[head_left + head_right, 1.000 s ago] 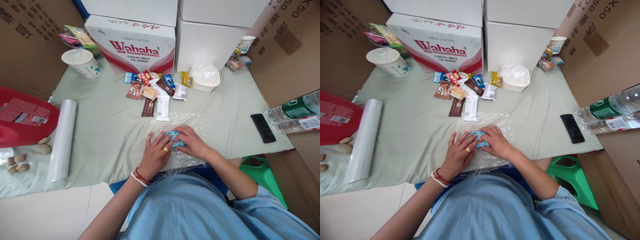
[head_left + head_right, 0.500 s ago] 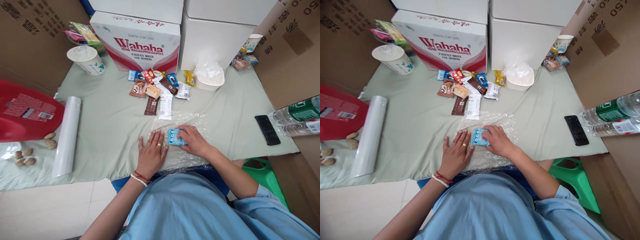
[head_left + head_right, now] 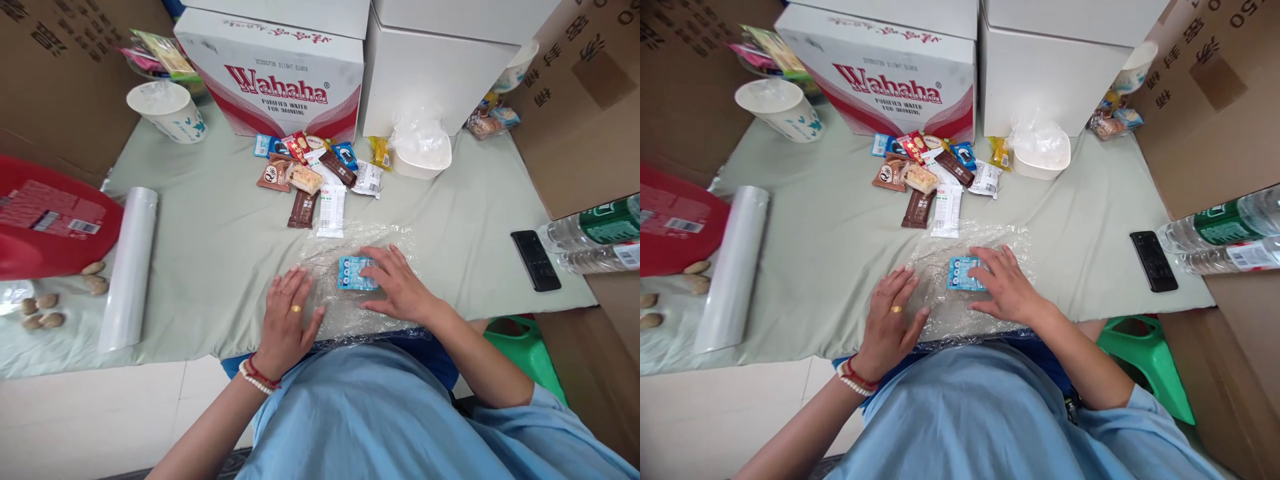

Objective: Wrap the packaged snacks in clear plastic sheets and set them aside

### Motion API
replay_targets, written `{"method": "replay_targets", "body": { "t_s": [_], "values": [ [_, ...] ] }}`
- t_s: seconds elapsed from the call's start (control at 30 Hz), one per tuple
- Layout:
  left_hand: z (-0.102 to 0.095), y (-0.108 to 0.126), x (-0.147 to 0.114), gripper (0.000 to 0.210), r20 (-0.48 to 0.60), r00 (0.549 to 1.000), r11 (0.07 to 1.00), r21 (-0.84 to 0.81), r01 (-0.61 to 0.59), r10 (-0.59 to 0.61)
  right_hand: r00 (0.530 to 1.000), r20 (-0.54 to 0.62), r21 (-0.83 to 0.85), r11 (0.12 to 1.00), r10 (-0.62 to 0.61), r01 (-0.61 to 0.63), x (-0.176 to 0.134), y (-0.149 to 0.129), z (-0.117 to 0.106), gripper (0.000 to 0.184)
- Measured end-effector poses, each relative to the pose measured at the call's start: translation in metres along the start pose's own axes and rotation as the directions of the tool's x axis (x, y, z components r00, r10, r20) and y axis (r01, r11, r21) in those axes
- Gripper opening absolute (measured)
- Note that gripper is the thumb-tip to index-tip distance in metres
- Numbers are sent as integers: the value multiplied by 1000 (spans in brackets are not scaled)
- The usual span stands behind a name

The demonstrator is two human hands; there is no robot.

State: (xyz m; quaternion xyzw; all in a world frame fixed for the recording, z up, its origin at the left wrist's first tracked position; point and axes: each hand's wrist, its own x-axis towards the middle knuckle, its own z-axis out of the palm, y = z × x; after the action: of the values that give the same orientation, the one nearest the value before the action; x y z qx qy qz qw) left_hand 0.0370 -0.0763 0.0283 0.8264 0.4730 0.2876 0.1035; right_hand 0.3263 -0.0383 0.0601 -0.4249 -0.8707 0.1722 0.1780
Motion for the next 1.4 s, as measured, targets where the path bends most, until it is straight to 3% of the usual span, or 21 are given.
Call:
{"method": "replay_targets", "body": {
  "t_s": [0.07,0.13,0.23,0.3,0.43,0.67,0.87,0.97,1.1,1.17,1.27,1.33,1.4],
  "values": [
    [-13,-5,-12,66,56,982,979,-111,-173,180,999,-36,59,998,1,1,-15,-5,-10,32],
    [-22,-13,-26,63,145,935,940,-167,-299,323,1000,-6,137,991,-6,6,-36,-8,-16,19],
    [-23,-24,-43,37,230,906,934,-106,-340,356,991,131,157,988,-37,16,-74,-7,-11,25],
    [-20,-29,-46,22,239,917,947,-78,-310,320,984,178,104,995,-18,0,-95,-4,-3,29],
    [-16,-29,-39,17,222,941,958,-187,-216,256,990,128,106,992,51,-65,-109,2,6,20],
    [-36,-34,-4,16,313,948,922,-381,75,53,998,61,324,945,10,-29,-74,12,-28,14],
    [-43,-48,49,20,245,965,895,-405,187,-91,985,15,365,916,172,-165,-35,28,-53,19],
    [-28,-54,68,27,208,963,885,-397,243,-171,931,31,420,841,363,-342,-22,40,-47,29],
    [-2,-63,79,29,203,921,883,-275,379,-332,805,113,458,689,582,-562,-15,53,-26,37],
    [2,-64,81,29,105,909,889,-191,417,-404,760,112,404,669,640,-624,-16,57,-17,35],
    [-13,-55,78,28,-240,870,901,-62,429,-430,729,93,298,680,678,-670,-21,59,-14,30],
    [-30,-37,73,21,-469,828,929,39,368,-308,749,24,178,734,663,-655,-21,60,-20,26],
    [-42,-9,67,18,-541,832,970,108,216,-125,795,-100,39,800,599,-598,-14,62,-32,25]
  ]
}}
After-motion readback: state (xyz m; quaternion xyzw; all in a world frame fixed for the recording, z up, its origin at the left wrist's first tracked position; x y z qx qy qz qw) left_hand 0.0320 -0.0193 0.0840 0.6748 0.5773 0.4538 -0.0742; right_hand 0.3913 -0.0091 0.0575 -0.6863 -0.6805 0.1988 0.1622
